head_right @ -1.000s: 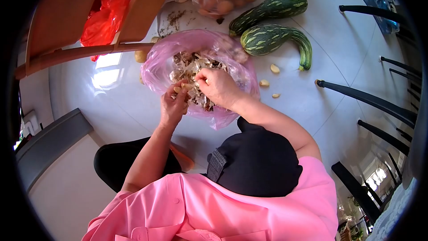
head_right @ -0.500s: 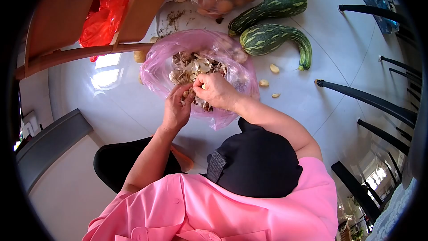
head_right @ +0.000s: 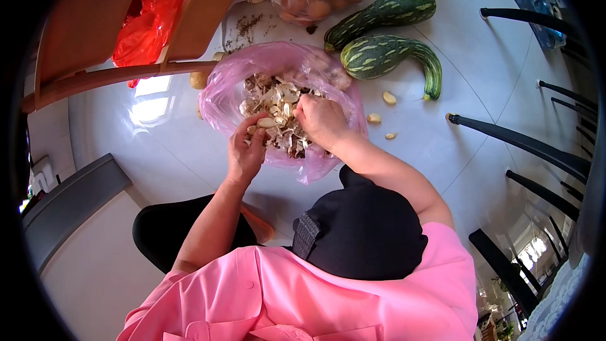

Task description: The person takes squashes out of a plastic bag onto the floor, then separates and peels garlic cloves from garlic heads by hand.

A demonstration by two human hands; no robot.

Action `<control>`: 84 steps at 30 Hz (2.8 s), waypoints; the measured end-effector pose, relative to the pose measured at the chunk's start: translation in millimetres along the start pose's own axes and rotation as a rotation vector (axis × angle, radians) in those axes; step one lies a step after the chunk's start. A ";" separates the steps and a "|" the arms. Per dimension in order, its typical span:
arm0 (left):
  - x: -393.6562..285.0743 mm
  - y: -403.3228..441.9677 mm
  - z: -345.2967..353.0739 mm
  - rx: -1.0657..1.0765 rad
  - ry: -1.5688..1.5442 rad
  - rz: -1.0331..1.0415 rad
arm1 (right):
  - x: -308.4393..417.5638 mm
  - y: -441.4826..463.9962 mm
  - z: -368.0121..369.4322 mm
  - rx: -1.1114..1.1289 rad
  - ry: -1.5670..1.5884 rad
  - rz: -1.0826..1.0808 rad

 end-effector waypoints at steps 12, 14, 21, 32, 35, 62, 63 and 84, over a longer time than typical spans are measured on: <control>9.1 1.2 10.0 0.071 -0.248 -0.146 | 34.6 0.6 -2.4 0.145 0.412 -0.104; 6.9 1.4 8.5 0.047 -0.219 -0.046 | 31.9 -0.6 2.0 0.139 0.430 -0.053; 11.3 5.2 4.1 0.160 -0.024 -0.024 | 34.9 -0.8 -0.6 0.058 0.292 -0.261; -4.4 4.6 0.6 0.270 0.114 -0.009 | 38.6 -3.0 3.8 0.102 0.099 -0.305; -4.0 2.6 3.2 0.241 0.139 -0.006 | 38.4 -2.7 6.0 0.095 0.138 -0.281; 3.8 0.8 -2.3 0.033 -0.514 -0.231 | 16.6 -0.7 15.7 0.346 0.815 0.069; 4.8 1.3 -3.0 0.033 -0.514 -0.230 | 18.3 -1.4 14.5 0.383 0.901 0.089; -1.8 -5.8 12.7 -0.031 -0.321 -0.129 | 48.8 -4.8 -10.9 0.002 0.305 -0.222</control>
Point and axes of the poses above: each hand's wrist, its own y-axis towards the middle knuckle, its own z-axis out of the palm, x = y × z, the point moved 4 cm from there along y, towards the middle knuckle, and after that the axes turned 2 degrees about x, right-handed, at the moved point
